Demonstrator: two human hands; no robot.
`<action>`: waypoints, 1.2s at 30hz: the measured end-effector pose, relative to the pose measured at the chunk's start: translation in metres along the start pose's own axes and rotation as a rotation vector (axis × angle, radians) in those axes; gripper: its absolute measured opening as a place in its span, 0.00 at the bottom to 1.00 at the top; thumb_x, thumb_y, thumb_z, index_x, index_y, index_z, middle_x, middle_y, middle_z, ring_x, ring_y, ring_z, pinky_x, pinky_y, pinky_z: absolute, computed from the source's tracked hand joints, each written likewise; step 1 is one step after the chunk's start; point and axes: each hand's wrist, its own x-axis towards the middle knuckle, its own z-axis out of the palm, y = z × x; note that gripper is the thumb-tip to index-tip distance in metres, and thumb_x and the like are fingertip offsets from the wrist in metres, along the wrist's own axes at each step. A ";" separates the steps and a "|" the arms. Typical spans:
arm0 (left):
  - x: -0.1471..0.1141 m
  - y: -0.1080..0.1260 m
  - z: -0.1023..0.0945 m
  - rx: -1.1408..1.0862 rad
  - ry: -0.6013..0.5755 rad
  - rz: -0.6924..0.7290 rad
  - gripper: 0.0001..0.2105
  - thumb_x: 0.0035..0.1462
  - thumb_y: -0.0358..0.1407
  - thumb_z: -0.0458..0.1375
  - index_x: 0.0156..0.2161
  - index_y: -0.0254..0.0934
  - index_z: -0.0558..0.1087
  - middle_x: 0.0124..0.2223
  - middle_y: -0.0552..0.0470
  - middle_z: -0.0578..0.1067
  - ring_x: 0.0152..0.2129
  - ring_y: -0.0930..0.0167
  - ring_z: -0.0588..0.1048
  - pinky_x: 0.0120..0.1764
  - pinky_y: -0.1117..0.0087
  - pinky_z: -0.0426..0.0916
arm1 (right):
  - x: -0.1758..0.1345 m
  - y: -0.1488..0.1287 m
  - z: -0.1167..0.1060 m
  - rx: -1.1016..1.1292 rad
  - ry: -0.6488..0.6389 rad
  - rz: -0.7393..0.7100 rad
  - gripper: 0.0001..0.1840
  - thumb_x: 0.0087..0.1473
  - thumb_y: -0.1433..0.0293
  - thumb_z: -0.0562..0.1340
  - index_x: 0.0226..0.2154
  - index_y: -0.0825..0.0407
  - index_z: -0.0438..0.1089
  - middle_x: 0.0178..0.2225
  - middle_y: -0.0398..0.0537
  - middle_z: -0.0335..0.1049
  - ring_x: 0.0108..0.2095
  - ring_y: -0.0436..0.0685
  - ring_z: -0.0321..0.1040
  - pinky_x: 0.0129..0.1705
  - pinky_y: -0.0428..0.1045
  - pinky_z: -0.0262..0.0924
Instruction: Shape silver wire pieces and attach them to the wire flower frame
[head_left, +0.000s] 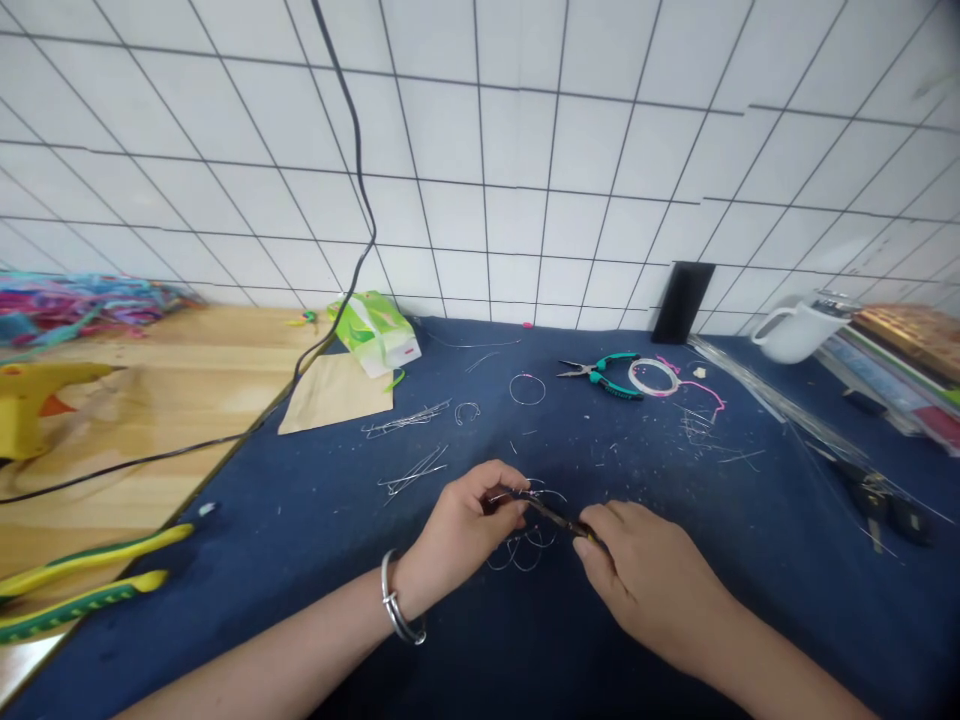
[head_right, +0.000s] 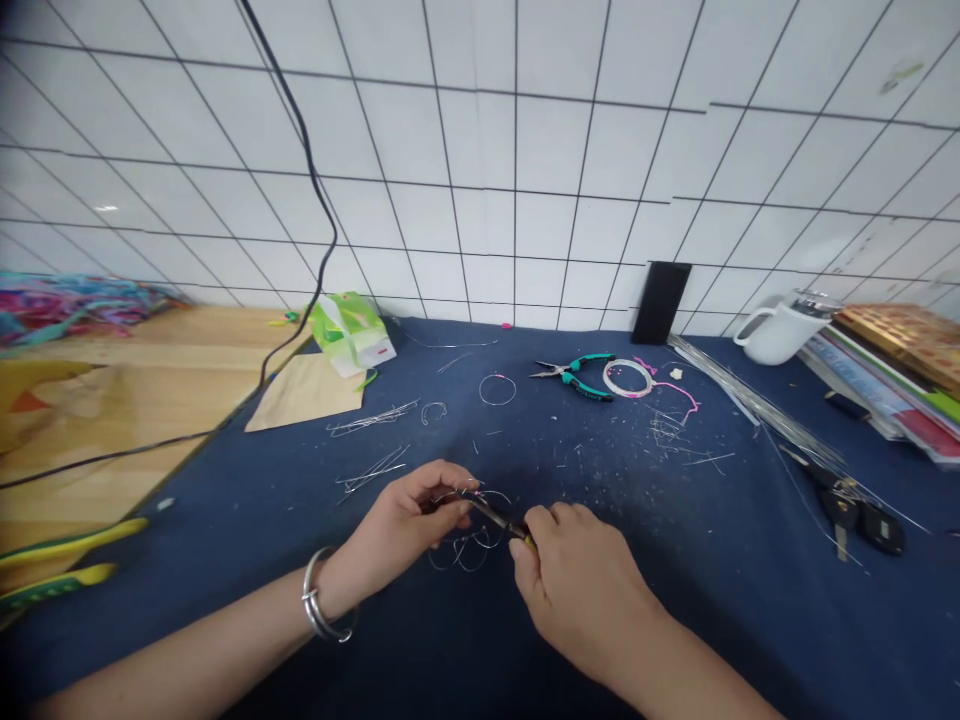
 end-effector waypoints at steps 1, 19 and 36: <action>0.000 0.000 0.000 0.009 0.000 -0.002 0.08 0.51 0.30 0.54 0.38 0.36 0.66 0.31 0.53 0.71 0.25 0.74 0.71 0.24 0.76 0.64 | 0.000 0.000 0.001 -0.005 0.006 0.001 0.13 0.58 0.66 0.47 0.33 0.52 0.64 0.30 0.49 0.66 0.31 0.56 0.62 0.32 0.51 0.54; -0.001 -0.014 0.001 0.223 -0.004 0.171 0.09 0.53 0.27 0.52 0.39 0.39 0.69 0.33 0.54 0.72 0.26 0.75 0.73 0.30 0.74 0.68 | 0.000 0.002 0.003 0.050 0.033 0.017 0.11 0.57 0.67 0.48 0.32 0.51 0.64 0.28 0.46 0.66 0.31 0.55 0.63 0.33 0.50 0.54; 0.000 -0.015 0.003 0.440 0.075 0.356 0.11 0.50 0.22 0.53 0.37 0.39 0.70 0.31 0.56 0.73 0.27 0.75 0.71 0.31 0.75 0.66 | 0.001 0.004 0.005 0.039 0.032 0.001 0.10 0.57 0.67 0.50 0.31 0.50 0.64 0.28 0.46 0.65 0.30 0.54 0.61 0.31 0.49 0.53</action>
